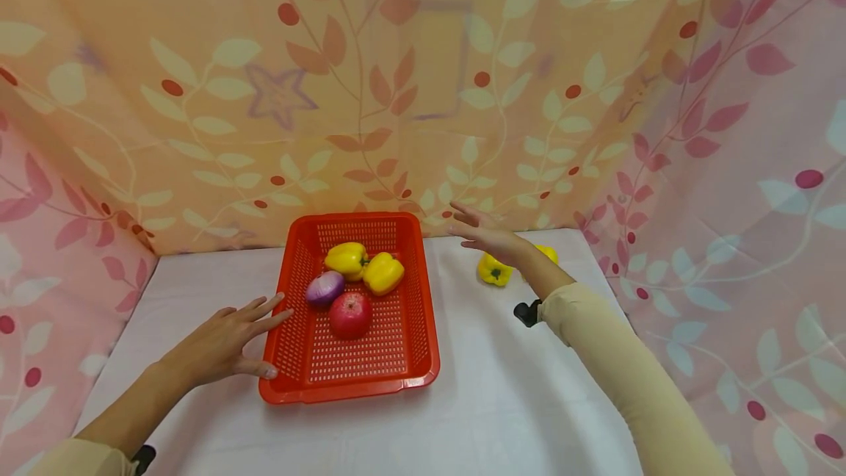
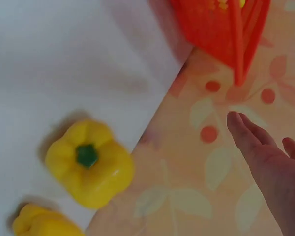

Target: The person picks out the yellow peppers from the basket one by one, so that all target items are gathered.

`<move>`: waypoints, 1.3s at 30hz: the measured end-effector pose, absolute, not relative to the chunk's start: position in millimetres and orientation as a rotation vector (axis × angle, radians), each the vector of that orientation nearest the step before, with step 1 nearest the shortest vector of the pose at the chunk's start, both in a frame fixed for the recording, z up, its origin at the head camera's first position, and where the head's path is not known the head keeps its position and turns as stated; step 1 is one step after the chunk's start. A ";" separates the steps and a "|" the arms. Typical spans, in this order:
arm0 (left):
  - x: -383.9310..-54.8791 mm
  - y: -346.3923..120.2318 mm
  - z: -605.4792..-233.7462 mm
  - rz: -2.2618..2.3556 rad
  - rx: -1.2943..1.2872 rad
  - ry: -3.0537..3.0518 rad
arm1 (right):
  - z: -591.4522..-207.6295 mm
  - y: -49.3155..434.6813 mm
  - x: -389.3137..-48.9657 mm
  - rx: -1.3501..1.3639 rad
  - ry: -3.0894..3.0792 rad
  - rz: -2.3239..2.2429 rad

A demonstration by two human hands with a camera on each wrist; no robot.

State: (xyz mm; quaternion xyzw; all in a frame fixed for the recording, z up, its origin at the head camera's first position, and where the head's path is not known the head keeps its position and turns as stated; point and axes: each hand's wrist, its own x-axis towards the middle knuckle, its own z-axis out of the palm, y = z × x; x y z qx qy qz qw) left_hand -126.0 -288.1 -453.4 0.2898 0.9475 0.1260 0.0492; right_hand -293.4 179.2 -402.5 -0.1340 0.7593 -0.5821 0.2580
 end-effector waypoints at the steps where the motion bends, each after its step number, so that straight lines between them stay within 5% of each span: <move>1: -126.0 -288.1 -453.6 0.385 0.883 2.886 | -400.6 172.3 -291.5 -0.362 2.038 -1.585; 39: -127.8 -289.8 -456.5 0.404 0.890 2.889 | -437.7 44.3 -267.5 0.066 1.946 -1.505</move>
